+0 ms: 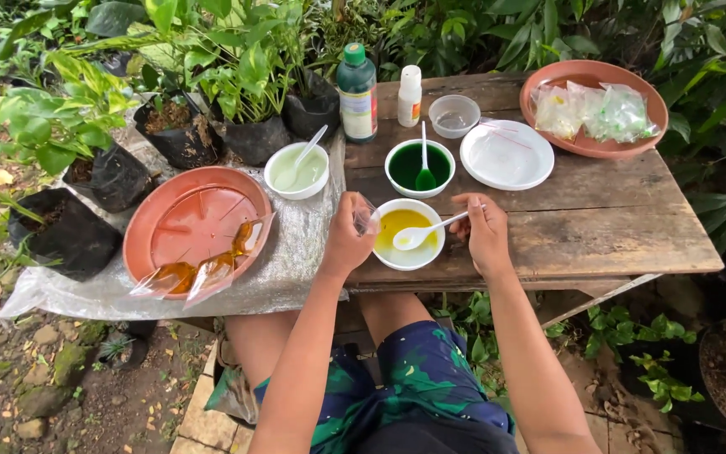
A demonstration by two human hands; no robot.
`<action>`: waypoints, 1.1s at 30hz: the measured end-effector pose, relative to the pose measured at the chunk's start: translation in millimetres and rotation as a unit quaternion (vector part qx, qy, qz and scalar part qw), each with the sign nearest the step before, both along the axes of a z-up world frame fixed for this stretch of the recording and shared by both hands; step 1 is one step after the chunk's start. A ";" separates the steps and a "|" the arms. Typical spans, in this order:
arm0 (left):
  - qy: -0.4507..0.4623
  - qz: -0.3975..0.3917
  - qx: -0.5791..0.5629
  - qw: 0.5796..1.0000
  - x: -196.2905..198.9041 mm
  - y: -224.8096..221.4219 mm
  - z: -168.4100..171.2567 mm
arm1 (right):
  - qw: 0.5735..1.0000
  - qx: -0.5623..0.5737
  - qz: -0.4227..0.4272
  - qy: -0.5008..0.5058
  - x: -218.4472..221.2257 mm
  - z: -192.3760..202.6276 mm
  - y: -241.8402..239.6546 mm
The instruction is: The person mixes a yellow liquid in a bowl using a spoon and then carefully pours the liquid into several small plastic bags.
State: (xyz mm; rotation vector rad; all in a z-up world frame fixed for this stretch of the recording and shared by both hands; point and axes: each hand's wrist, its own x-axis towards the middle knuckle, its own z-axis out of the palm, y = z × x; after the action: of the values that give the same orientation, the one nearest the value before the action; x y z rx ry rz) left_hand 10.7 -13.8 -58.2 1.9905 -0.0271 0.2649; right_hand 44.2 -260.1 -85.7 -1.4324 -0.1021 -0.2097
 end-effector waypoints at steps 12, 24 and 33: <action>-0.115 -0.016 0.005 0.993 -7.8 -4.4 13.3 | 1.000 0.010 0.000 0.010 7.6 -15.8 -4.8; -0.066 0.001 0.035 0.997 1.3 1.1 1.1 | 0.999 -0.014 0.043 -0.018 14.5 -28.4 -11.5; -0.079 0.005 0.042 0.996 0.2 0.4 -1.2 | 0.999 -0.023 0.037 -0.016 6.5 -11.9 -7.5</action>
State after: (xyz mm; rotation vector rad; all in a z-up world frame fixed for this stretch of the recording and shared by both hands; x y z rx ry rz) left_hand 10.8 -13.4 -59.4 2.0489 -0.1306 0.4335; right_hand 50.7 -267.6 -97.6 -1.4688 -0.1871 -0.1698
